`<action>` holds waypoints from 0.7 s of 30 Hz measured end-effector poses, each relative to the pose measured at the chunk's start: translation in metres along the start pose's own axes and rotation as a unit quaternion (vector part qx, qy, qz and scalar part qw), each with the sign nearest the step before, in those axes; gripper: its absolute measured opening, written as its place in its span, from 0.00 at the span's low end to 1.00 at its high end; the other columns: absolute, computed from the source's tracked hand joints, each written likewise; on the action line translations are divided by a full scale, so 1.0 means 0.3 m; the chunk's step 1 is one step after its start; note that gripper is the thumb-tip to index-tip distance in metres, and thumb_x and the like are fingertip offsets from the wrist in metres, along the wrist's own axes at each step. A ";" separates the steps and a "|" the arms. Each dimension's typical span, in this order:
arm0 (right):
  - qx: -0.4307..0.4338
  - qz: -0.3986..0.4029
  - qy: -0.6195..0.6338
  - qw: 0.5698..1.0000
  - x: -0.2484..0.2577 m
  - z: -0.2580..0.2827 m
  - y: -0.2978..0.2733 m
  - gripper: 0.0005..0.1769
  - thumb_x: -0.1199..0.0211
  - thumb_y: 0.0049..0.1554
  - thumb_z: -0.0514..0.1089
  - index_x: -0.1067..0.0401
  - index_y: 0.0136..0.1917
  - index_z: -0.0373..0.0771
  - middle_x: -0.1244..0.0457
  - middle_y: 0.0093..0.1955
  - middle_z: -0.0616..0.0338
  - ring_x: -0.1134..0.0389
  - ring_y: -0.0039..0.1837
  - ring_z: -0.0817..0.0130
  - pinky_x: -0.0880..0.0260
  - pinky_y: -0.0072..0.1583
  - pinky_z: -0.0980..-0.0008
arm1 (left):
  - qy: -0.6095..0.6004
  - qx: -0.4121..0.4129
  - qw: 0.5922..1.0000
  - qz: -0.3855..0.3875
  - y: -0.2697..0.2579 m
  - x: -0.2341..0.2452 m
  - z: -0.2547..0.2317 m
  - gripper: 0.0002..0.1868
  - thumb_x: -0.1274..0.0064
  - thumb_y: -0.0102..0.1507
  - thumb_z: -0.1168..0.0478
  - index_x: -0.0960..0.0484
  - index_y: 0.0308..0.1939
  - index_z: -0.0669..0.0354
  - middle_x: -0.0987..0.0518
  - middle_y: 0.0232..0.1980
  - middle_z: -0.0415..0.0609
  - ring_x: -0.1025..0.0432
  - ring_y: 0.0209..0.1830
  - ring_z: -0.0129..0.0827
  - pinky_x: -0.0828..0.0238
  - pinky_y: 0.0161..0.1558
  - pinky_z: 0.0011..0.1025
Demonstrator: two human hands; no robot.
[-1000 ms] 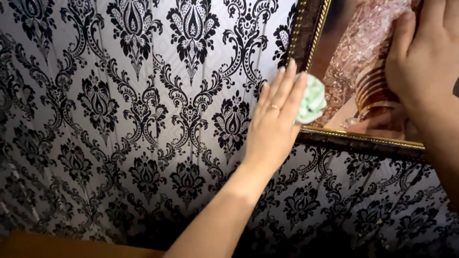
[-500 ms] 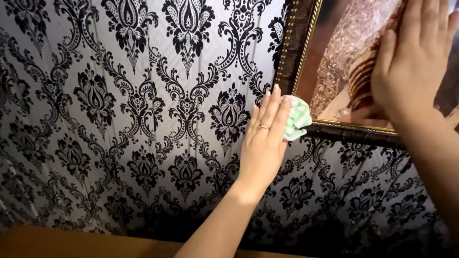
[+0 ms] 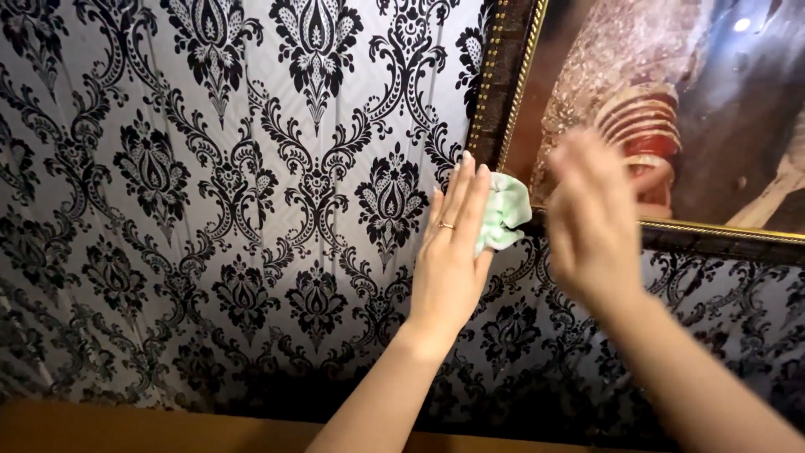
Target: The person wipes a dark wooden headboard and a framed photograph with a red cloth, then switches to a green cloth to continue cleaning the frame and headboard. The person dips the cloth into a white cup of water on a glass side table and resumes wiping.
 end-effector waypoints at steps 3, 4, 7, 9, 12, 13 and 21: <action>0.041 0.010 0.050 0.998 -0.013 0.127 -0.050 0.28 0.46 0.60 0.29 0.39 0.74 0.32 0.44 0.76 0.44 0.42 0.77 0.49 0.43 0.80 0.47 | -0.020 -0.001 1.000 0.009 -0.011 -0.010 -0.006 0.49 0.42 0.60 0.75 0.51 0.80 0.54 0.48 0.84 0.56 0.49 0.85 0.46 0.59 0.86 0.47; 0.039 0.032 0.054 0.997 -0.020 0.168 -0.062 0.23 0.43 0.62 0.37 0.35 0.70 0.30 0.41 0.74 0.41 0.38 0.74 0.48 0.37 0.76 0.47 | -0.026 0.000 0.999 0.020 -0.011 -0.018 -0.006 0.50 0.43 0.60 0.77 0.52 0.80 0.53 0.48 0.84 0.56 0.50 0.85 0.46 0.60 0.86 0.46; -0.029 0.021 0.104 0.994 -0.033 0.206 -0.078 0.24 0.47 0.62 0.37 0.32 0.71 0.30 0.42 0.77 0.40 0.41 0.77 0.39 0.45 0.77 0.43 | -0.129 0.000 0.991 -0.028 -0.022 -0.007 -0.019 0.46 0.46 0.65 0.77 0.50 0.82 0.52 0.48 0.85 0.53 0.50 0.84 0.45 0.61 0.82 0.47; -0.034 0.015 0.124 0.992 -0.042 0.198 -0.104 0.25 0.49 0.63 0.35 0.34 0.72 0.29 0.44 0.77 0.37 0.43 0.78 0.36 0.46 0.77 0.40 | -0.155 -0.002 0.988 -0.028 -0.016 -0.020 -0.017 0.48 0.47 0.62 0.81 0.50 0.82 0.53 0.47 0.84 0.57 0.48 0.83 0.49 0.63 0.82 0.49; -0.046 0.004 0.155 0.987 -0.065 0.174 -0.135 0.25 0.53 0.64 0.33 0.38 0.74 0.29 0.48 0.79 0.34 0.47 0.79 0.30 0.49 0.77 0.35 | -0.184 -0.025 0.983 -0.012 0.003 -0.038 -0.023 0.53 0.50 0.58 0.87 0.52 0.82 0.51 0.48 0.84 0.57 0.48 0.84 0.50 0.67 0.84 0.49; -0.054 0.000 0.165 0.985 -0.071 0.163 -0.148 0.25 0.54 0.65 0.33 0.39 0.75 0.29 0.49 0.80 0.33 0.50 0.80 0.28 0.51 0.77 0.33 | -0.189 -0.046 0.981 0.004 0.008 -0.048 -0.032 0.55 0.51 0.58 0.88 0.54 0.82 0.48 0.50 0.85 0.55 0.50 0.85 0.48 0.69 0.85 0.47; -0.126 -0.017 0.187 0.974 -0.082 0.121 -0.161 0.27 0.44 0.64 0.38 0.41 0.74 0.31 0.50 0.80 0.38 0.51 0.81 0.33 0.51 0.76 0.35 | -0.221 -0.095 0.970 0.037 0.020 -0.117 -0.001 0.60 0.52 0.56 0.91 0.58 0.84 0.46 0.55 0.87 0.52 0.53 0.86 0.47 0.68 0.85 0.47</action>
Point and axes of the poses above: each hand's wrist, its own y-axis towards the middle knuckle, its own x-axis out of the back of the hand, z = x × y, the point moved 5 cm from there along y, towards the middle knuckle
